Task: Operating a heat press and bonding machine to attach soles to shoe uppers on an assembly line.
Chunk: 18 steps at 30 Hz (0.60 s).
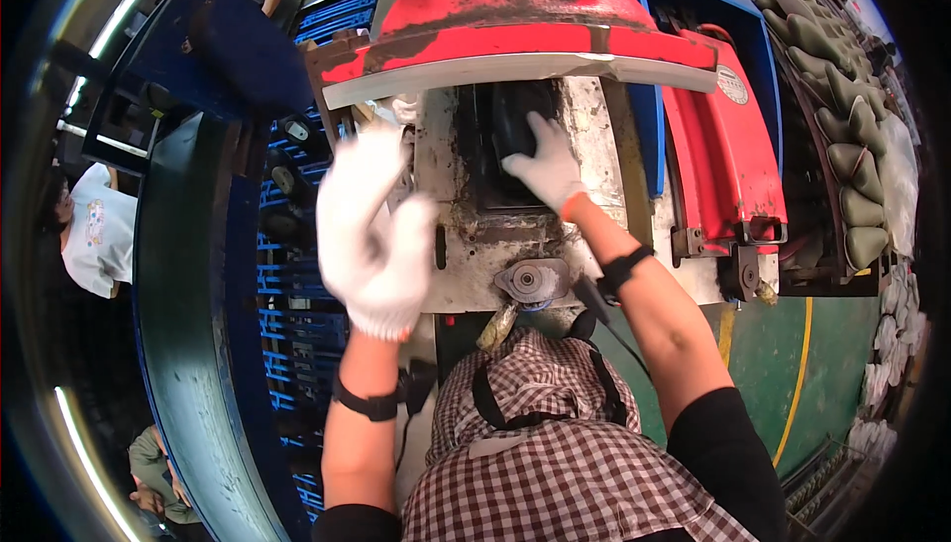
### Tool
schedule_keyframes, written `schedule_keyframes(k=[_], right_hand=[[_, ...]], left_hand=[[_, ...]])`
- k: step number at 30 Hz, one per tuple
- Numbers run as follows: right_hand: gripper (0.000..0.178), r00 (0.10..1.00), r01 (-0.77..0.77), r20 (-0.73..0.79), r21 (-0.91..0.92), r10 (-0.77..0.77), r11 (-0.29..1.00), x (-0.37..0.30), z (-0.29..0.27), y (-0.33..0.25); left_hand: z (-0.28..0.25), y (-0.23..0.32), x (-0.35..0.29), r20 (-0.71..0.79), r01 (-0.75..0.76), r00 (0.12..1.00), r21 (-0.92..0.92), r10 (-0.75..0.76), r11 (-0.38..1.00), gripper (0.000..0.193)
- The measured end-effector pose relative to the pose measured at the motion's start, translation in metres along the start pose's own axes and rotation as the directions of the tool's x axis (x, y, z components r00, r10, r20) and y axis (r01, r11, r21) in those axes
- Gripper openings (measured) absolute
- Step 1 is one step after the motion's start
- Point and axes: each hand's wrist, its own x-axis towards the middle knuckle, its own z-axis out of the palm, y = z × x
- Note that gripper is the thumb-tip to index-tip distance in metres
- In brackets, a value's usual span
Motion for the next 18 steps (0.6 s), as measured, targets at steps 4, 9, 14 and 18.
schedule_keyframes(k=[4,9,14,18], right_hand=[[0.083,0.877,-0.464,0.477,0.87,-0.05,0.165,-0.043,-0.043,0.004],[0.082,0.797,-0.481,0.538,0.84,-0.274,0.251,-0.123,-0.027,-0.049],[0.077,0.725,0.471,0.49,0.161,-0.484,0.868,-0.142,-0.015,-0.049],[0.054,0.787,0.611,0.263,-0.209,-0.558,0.764,-0.152,-0.002,-0.022]], left_hand=[[-0.018,-0.009,-0.107,0.01,0.774,0.582,-0.313,-0.813,0.55,0.041],[-0.006,-0.02,-0.158,0.698,0.753,0.304,-0.593,-0.649,-0.285,0.091],[-0.042,-0.022,-0.182,0.552,0.303,-0.011,-0.793,-0.834,-0.529,0.054],[-0.084,-0.052,-0.223,0.25,0.483,-0.262,-0.802,-0.932,-0.351,0.045]])
